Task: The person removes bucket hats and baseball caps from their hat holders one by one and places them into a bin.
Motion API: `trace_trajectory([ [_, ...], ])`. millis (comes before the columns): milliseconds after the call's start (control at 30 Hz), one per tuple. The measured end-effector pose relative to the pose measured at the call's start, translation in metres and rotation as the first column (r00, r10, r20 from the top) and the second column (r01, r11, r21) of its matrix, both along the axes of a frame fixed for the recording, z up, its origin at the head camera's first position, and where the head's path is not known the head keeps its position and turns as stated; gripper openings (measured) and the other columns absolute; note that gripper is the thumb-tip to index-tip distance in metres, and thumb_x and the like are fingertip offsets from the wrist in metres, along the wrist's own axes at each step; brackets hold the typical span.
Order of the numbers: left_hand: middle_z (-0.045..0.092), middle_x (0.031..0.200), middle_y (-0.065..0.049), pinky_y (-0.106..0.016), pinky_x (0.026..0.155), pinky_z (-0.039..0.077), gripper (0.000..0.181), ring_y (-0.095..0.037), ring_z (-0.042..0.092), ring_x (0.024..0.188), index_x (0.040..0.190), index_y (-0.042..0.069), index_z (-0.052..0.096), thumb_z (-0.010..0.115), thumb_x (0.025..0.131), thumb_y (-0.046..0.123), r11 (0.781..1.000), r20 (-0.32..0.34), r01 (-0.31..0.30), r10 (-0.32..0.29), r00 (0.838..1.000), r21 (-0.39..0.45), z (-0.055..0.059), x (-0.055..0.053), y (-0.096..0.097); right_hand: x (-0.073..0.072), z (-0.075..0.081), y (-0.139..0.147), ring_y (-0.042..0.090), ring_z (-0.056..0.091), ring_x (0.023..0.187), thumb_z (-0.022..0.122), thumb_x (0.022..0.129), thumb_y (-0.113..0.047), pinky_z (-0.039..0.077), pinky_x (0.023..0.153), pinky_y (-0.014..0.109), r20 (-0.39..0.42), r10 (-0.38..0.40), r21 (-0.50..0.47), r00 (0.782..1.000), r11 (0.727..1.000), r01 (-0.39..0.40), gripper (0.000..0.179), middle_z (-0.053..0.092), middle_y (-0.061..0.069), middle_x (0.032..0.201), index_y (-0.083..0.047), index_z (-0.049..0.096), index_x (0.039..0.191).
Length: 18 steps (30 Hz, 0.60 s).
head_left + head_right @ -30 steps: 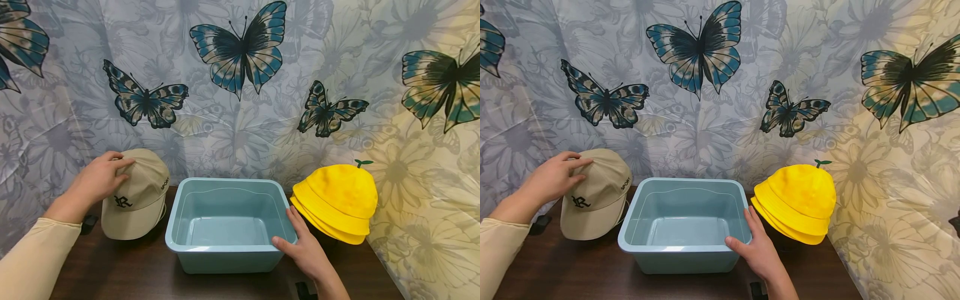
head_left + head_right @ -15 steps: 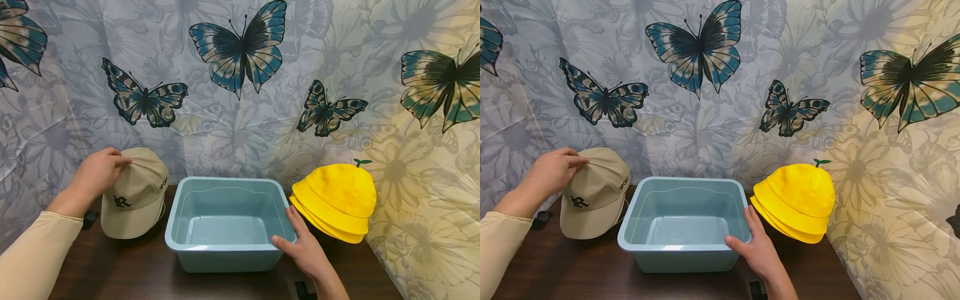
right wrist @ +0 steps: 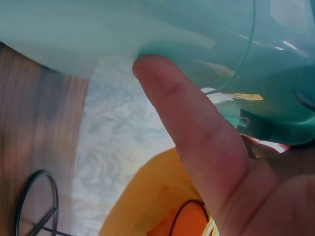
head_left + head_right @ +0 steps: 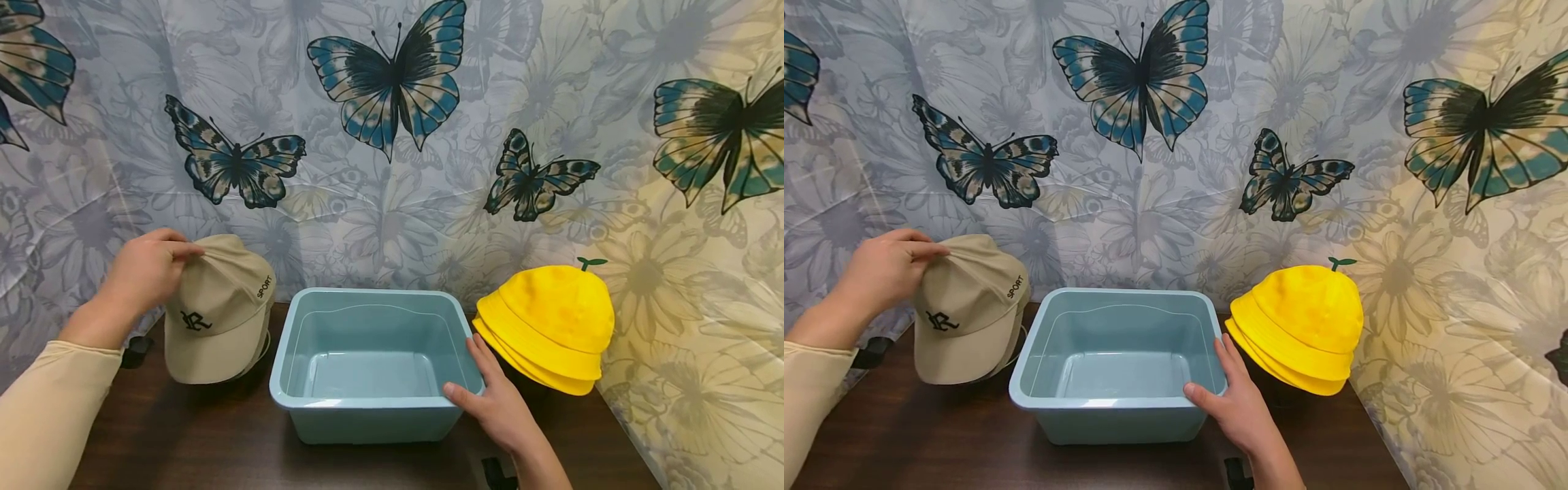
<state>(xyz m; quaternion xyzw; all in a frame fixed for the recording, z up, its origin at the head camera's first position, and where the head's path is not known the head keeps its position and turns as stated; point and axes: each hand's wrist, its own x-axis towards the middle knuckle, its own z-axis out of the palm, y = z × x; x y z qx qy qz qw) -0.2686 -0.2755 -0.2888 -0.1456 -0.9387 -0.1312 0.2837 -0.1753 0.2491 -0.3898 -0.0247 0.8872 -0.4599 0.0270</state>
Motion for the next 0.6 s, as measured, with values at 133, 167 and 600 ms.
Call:
trace_trajectory([
  [133,0.063,0.106,-0.017,-0.057,0.08,0.047,0.025,-0.041,0.059,0.096,0.104,0.002,0.078,0.058,0.091,-0.006,1.0,-0.023,0.0,0.0,1.0,0.014,0.006,0.002,-0.002,-0.001,-0.001,0.001,0.043,0.013,0.146,0.071,0.086,-0.054,0.027,0.104,0.069,-0.004,0.001,0.009,1.0,1.0,-0.001,0.099,0.001,0.004,0.166,-0.016,0.019,0.161],
  [167,0.064,0.105,-0.017,-0.057,0.08,0.047,0.024,-0.041,0.06,0.095,0.103,0.002,0.078,0.059,0.091,-0.006,1.0,-0.035,0.002,-0.001,0.999,0.009,0.007,0.003,-0.003,-0.001,-0.001,0.001,0.043,0.013,0.146,0.071,0.086,-0.054,0.028,0.104,0.069,-0.005,0.001,0.011,1.0,1.0,-0.001,0.099,0.001,0.004,0.166,-0.016,0.019,0.161],
  [600,0.065,0.105,-0.016,-0.055,0.078,0.047,0.023,-0.039,0.061,0.094,0.097,0.003,0.079,0.06,0.089,-0.008,1.0,-0.12,0.022,-0.023,0.993,-0.009,0.022,0.005,-0.013,0.0,-0.002,0.001,0.042,0.014,0.146,0.072,0.085,-0.054,0.029,0.104,0.067,-0.008,-0.005,0.005,1.0,1.0,0.006,0.1,0.002,0.003,0.166,-0.016,0.02,0.161],
])
